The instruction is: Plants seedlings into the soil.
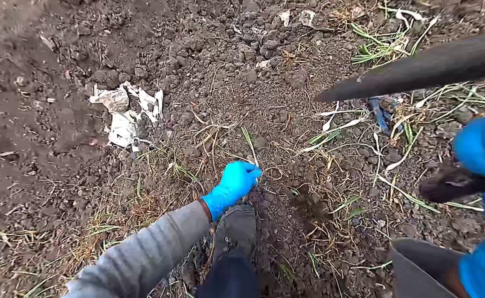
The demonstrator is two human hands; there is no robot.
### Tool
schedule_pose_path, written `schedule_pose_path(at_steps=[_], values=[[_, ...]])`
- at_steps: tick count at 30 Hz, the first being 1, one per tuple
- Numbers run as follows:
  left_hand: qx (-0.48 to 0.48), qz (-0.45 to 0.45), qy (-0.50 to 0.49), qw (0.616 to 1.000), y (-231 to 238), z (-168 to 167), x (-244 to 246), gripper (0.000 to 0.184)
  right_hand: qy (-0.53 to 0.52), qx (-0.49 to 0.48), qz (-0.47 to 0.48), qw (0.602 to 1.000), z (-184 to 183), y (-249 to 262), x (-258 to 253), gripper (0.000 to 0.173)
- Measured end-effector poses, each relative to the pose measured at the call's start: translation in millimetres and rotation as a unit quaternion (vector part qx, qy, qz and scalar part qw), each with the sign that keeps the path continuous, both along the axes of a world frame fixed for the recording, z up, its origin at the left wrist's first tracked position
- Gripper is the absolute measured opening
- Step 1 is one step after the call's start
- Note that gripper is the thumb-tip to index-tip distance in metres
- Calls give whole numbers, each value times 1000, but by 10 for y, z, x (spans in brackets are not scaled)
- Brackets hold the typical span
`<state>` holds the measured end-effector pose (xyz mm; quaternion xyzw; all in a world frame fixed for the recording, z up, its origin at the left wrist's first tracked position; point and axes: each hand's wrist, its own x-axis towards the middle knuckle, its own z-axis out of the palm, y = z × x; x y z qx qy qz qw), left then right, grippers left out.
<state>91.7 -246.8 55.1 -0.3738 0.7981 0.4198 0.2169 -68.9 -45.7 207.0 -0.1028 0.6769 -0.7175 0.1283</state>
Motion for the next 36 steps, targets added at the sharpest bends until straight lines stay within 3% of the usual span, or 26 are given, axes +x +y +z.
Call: schedule_pose_path(at_steps=[1, 4, 6, 8, 10, 12, 14, 16, 18, 20, 22, 23, 25, 26, 27, 28, 29, 30, 32, 34, 36], values=[[-5, 21, 29, 999, -129, 131, -51, 25, -44, 64, 31, 997, -261, -254, 85, 37], [-37, 40, 99, 994, -356, 506, -355, 25, -126, 209, 87, 966, -1660, -716, 719, 69], [-67, -43, 93, 992, -318, 140, -648, 21, -169, 226, 106, 954, -2006, -615, 846, 72], [-50, -189, -1, 981, -23, -430, -583, 22, -216, 171, 69, 959, -1716, -280, 983, 68], [-29, -266, -46, 962, 130, -701, -418, 26, -233, 93, 26, 968, -1314, 9, 987, 68], [-34, -242, -8, 970, 16, -480, -283, 30, -218, 98, 11, 971, -1210, 229, 1099, 64], [-123, -261, 48, 956, -269, -258, -200, 31, -207, 164, 20, 964, -1455, 269, 1173, 61], [-192, -315, 43, 929, -534, -303, -148, 31, -232, 200, 42, 951, -1595, 205, 1085, 62], [-205, -356, 16, 912, -673, -479, -140, 32, -220, 187, 53, 956, -1332, 74, 866, 62], [-189, -360, -7, 913, -664, -523, -129, 31, -151, 109, 69, 980, -829, 9, 680, 62], [-180, -363, -13, 914, -620, -497, -136, 30, -84, -32, 158, 983, -405, 84, 297, 57], [-178, -367, -13, 913, -579, -489, -134, 29, -103, -119, 253, 955, -284, 215, -15, 41], [-180, -374, -8, 910, -524, -503, -180, 27, -138, -268, 306, 903, -212, 150, -433, 37], [-179, -376, -11, 909, -511, -503, -197, 27, -102, -282, 348, 888, -300, 71, -543, 32], [-177, -373, -12, 911, -516, -480, -186, 25, -65, -273, 364, 888, -387, -110, -529, 32], [-181, -363, -5, 914, -553, -432, -164, 23, -50, -233, 283, 929, -409, -428, -322, 36], [-191, -345, 13, 919, -619, -335, -152, 23, -36, -116, 179, 976, -415, -798, -53, 43], [-217, -329, 35, 918, -709, -204, -177, 24, -26, 19, 125, 992, -591, -1100, 158, 53], [-296, -315, 57, 900, -893, 90, -300, 23, -58, 192, 121, 972, -1441, -1359, 546, 71], [-335, -332, 46, 880, -899, 239, -477, 21, -106, 246, 150, 952, -1977, -1188, 807, 74], [-310, -401, 11, 862, -764, 61, -629, 23, -132, 181, 127, 966, -1830, -942, 858, 68]])
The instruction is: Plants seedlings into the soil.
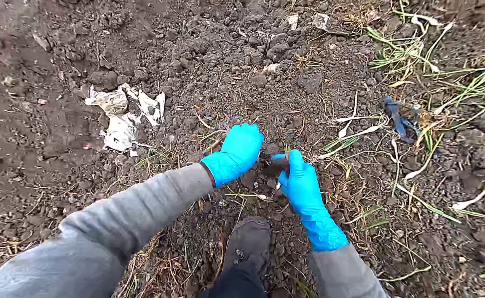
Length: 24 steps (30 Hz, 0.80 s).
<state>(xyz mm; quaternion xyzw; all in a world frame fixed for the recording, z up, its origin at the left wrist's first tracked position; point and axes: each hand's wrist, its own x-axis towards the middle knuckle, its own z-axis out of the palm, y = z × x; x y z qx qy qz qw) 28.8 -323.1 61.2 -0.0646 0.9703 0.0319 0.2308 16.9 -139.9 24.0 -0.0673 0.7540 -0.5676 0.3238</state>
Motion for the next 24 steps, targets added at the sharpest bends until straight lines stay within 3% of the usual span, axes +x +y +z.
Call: schedule_pose_path(at_steps=[3, 5, 9, 13, 16, 18, 20, 24], values=[[71, -59, -116, 989, 298, -594, 254, 20, -28, -114, -66, 991, 651, 585, 261, 66], [95, -13, -60, 994, 162, -586, 249, 25, 14, -112, -68, 991, 774, 852, 404, 66], [86, 28, 66, 994, 23, -335, 262, 34, 52, -13, -42, 998, 307, 1177, 832, 76], [126, 35, -51, 990, 510, -623, -24, 48, 40, 10, -82, 996, 210, 1031, 928, 76], [110, 62, -77, 989, 782, -729, -70, 30, 56, 70, -65, 994, 277, 859, 925, 56], [147, 93, -66, 983, 755, -763, -18, 23, 70, 90, -51, 992, 291, 810, 919, 53], [254, 165, -27, 953, 620, -717, 64, 21, 72, 95, -54, 991, 295, 752, 905, 54], [470, 319, 93, 818, 137, -372, 259, 14, 79, 135, -78, 985, 274, 645, 702, 56]])
